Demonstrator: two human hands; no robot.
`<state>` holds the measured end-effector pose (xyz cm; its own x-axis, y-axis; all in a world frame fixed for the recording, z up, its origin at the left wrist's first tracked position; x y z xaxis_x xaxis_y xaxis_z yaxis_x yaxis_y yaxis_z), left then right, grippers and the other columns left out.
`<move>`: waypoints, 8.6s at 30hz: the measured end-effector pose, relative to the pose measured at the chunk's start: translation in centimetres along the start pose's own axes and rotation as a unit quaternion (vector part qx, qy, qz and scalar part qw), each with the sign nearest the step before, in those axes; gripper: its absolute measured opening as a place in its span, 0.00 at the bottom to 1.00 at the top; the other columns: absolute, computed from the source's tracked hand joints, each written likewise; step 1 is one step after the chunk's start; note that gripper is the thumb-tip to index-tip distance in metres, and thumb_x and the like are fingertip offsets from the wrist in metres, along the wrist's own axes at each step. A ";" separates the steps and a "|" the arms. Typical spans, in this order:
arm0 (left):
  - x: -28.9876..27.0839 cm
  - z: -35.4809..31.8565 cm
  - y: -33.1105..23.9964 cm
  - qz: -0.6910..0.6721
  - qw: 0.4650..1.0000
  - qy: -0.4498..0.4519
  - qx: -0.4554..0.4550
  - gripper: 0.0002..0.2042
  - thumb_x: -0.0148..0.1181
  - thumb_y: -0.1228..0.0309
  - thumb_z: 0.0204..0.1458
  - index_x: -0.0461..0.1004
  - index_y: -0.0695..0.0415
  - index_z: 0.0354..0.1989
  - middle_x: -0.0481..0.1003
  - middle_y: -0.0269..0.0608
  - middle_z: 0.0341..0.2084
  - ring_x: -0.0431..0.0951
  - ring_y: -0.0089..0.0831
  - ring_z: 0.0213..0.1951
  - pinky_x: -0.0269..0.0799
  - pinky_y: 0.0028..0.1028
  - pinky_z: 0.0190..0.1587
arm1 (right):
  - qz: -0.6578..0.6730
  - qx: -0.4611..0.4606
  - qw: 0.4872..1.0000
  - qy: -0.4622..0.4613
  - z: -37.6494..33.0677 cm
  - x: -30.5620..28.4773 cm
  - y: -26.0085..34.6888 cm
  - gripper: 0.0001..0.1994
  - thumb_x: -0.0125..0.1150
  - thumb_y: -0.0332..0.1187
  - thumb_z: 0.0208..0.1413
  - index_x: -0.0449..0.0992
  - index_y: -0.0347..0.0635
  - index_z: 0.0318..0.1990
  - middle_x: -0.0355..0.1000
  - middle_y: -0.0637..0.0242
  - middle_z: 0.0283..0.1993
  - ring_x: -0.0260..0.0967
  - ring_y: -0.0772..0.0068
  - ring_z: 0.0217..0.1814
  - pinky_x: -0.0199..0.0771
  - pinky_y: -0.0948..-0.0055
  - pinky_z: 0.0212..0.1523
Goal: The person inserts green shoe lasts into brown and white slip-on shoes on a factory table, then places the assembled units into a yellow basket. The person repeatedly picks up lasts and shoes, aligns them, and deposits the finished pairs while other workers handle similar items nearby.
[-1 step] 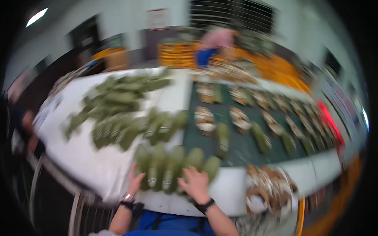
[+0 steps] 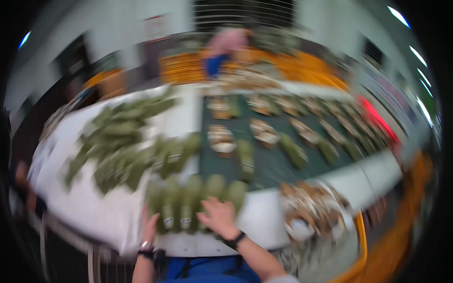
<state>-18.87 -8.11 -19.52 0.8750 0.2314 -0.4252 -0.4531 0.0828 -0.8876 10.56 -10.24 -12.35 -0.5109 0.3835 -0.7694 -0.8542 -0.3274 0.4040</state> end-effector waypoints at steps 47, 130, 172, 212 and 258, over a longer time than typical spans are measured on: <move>1.8 -1.5 -1.2 -0.144 0.988 -0.018 -0.057 0.36 0.63 0.67 0.51 0.52 0.59 0.67 0.62 0.51 0.60 0.63 0.35 0.61 0.59 0.30 0.62 | -0.010 0.059 0.995 0.075 -1.1 -1.5 -0.9 0.22 0.62 0.41 0.46 0.73 0.45 0.49 0.69 0.55 0.56 0.68 0.53 0.53 0.60 0.46 0.57; 1.8 -1.1 -1.1 -0.146 0.988 -0.031 -0.042 0.36 0.63 0.61 0.49 0.55 0.57 0.66 0.62 0.53 0.59 0.63 0.41 0.61 0.59 0.33 0.62 | -0.020 0.040 0.998 0.049 -1.1 -0.5 -1.6 0.21 0.63 0.38 0.44 0.73 0.43 0.48 0.69 0.55 0.55 0.67 0.52 0.54 0.62 0.56 0.54; -3.3 -7.1 -1.5 0.341 0.932 -0.048 0.117 0.21 0.59 0.72 0.45 0.68 0.62 0.50 0.63 0.54 0.53 0.59 0.54 0.58 0.53 0.49 0.61 | 0.170 0.154 0.929 0.290 7.8 -8.6 -14.2 0.15 0.56 0.39 0.46 0.73 0.46 0.42 0.76 0.58 0.34 0.75 0.58 0.34 0.73 0.63 0.38; -3.7 -7.3 0.2 0.369 0.915 -0.034 0.161 0.20 0.52 0.72 0.53 0.65 0.64 0.54 0.62 0.58 0.57 0.60 0.55 0.60 0.55 0.45 0.61 | 0.022 0.368 0.929 0.021 -15.7 -26.7 -7.8 0.17 0.65 0.36 0.50 0.72 0.40 0.46 0.73 0.60 0.32 0.71 0.68 0.25 0.71 0.68 0.27; -4.0 -7.4 -2.1 0.358 0.924 -0.018 0.130 0.22 0.57 0.68 0.51 0.67 0.61 0.55 0.66 0.62 0.52 0.64 0.57 0.55 0.58 0.48 0.60 | 0.068 0.035 0.946 0.314 7.7 -10.7 -13.9 0.21 0.55 0.33 0.55 0.69 0.43 0.57 0.75 0.54 0.46 0.73 0.55 0.46 0.72 0.62 0.48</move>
<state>-20.18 -16.36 -17.24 0.3300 0.3481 -0.8774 -0.9440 0.1250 -0.3054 27.19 -3.14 -5.94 -0.4770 -0.2539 -0.8415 -0.8005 -0.2699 0.5352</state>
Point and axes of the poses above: each hand's wrist, its own z-axis towards the middle knuckle, its own x-axis out of the palm, y = z × x, the point moved 4 cm from there along z, towards the middle knuckle
